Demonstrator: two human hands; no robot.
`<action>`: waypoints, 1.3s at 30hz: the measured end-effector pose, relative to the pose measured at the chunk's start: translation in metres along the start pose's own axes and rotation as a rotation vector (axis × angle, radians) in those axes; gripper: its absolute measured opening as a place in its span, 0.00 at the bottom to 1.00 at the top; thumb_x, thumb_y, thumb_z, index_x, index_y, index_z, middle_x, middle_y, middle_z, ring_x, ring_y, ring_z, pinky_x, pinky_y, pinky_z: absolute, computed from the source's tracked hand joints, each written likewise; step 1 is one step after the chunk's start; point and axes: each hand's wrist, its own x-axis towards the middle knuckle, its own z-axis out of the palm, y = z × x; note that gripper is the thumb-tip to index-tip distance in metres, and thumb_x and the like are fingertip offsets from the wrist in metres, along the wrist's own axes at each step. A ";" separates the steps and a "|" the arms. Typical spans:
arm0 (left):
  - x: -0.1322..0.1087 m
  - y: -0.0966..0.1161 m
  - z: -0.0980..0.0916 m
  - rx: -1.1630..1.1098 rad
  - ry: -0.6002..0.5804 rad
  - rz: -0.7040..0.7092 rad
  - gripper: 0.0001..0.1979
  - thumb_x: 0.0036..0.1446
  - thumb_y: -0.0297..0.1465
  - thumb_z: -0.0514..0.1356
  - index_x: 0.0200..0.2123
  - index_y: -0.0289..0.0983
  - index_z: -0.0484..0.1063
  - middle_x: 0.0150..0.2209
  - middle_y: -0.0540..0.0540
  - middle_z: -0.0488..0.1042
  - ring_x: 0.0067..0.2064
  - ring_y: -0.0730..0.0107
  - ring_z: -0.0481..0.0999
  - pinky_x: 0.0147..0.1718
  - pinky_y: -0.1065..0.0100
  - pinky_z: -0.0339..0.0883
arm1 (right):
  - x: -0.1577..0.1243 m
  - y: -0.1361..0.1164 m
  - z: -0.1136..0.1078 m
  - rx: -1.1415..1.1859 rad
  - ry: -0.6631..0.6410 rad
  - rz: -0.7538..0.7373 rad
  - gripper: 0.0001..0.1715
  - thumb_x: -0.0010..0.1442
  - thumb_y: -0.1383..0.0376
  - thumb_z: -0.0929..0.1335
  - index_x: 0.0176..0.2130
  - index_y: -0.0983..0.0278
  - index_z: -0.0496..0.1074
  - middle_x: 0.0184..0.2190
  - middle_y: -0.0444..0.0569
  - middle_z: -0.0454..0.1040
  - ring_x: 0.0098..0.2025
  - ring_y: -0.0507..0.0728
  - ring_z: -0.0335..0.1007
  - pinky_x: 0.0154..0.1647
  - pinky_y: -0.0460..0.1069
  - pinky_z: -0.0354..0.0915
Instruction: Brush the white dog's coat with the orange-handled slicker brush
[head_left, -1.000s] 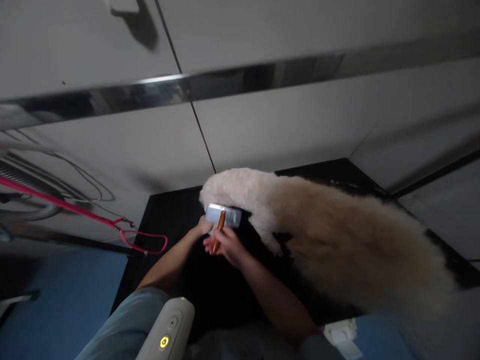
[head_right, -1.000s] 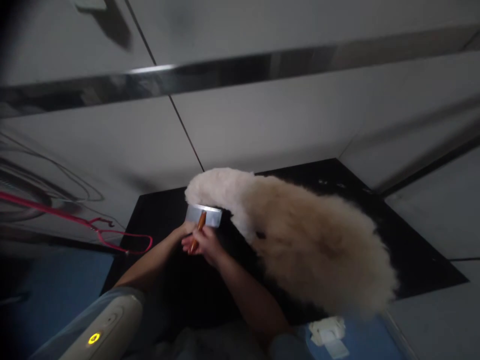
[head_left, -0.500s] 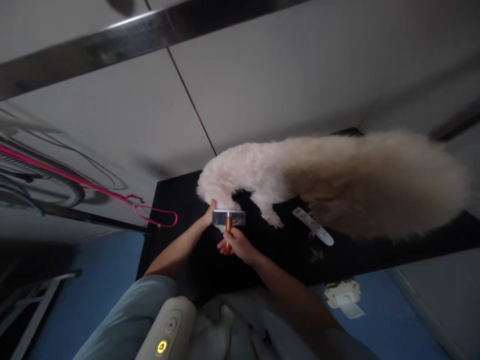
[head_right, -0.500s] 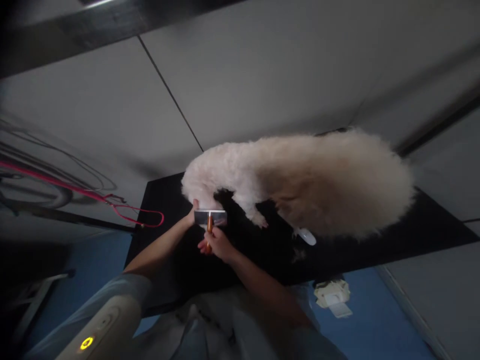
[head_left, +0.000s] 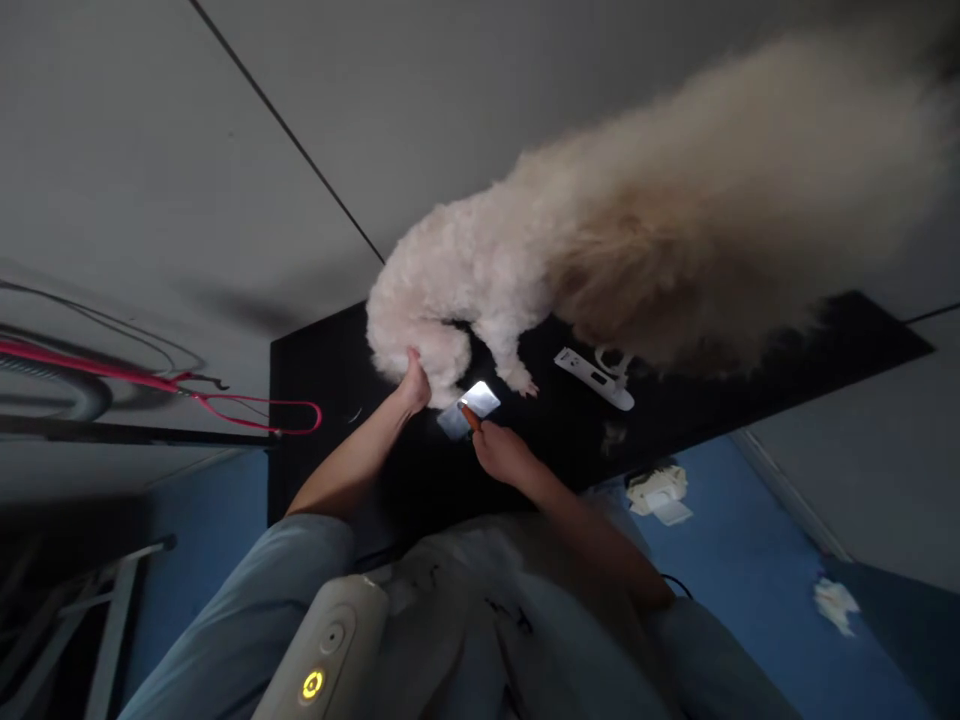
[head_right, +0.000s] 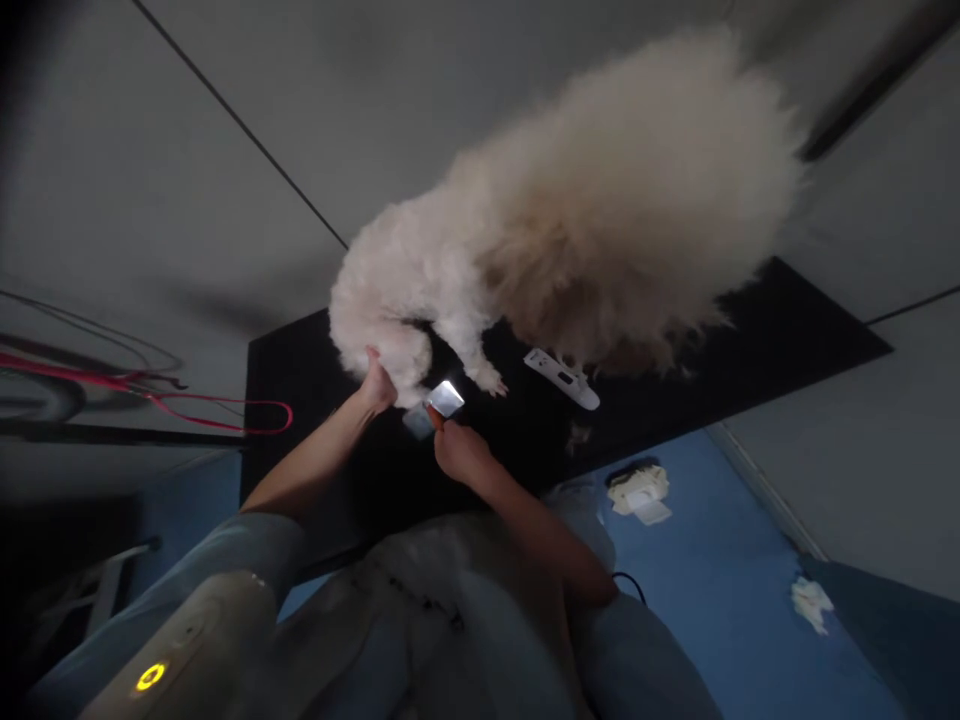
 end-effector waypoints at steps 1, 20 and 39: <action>-0.002 -0.003 0.003 -0.019 0.010 -0.006 0.56 0.59 0.70 0.32 0.67 0.36 0.70 0.57 0.36 0.80 0.68 0.43 0.70 0.62 0.49 0.70 | -0.002 -0.001 -0.007 -0.039 -0.012 -0.021 0.18 0.73 0.59 0.61 0.44 0.63 0.78 0.42 0.61 0.83 0.45 0.66 0.81 0.45 0.54 0.68; 0.025 -0.034 0.016 -0.562 0.217 -0.129 0.40 0.72 0.56 0.37 0.66 0.40 0.73 0.59 0.43 0.80 0.68 0.61 0.72 0.65 0.64 0.68 | 0.039 -0.033 -0.090 -0.459 -0.018 0.118 0.22 0.73 0.61 0.63 0.52 0.67 0.83 0.50 0.65 0.83 0.54 0.65 0.80 0.54 0.53 0.72; 0.028 -0.040 -0.006 -0.517 0.285 -0.128 0.38 0.76 0.47 0.32 0.59 0.34 0.77 0.57 0.41 0.81 0.69 0.66 0.71 0.66 0.67 0.66 | 0.077 -0.047 -0.087 -0.547 -0.091 0.037 0.20 0.71 0.63 0.64 0.50 0.66 0.83 0.49 0.64 0.84 0.52 0.65 0.81 0.51 0.53 0.72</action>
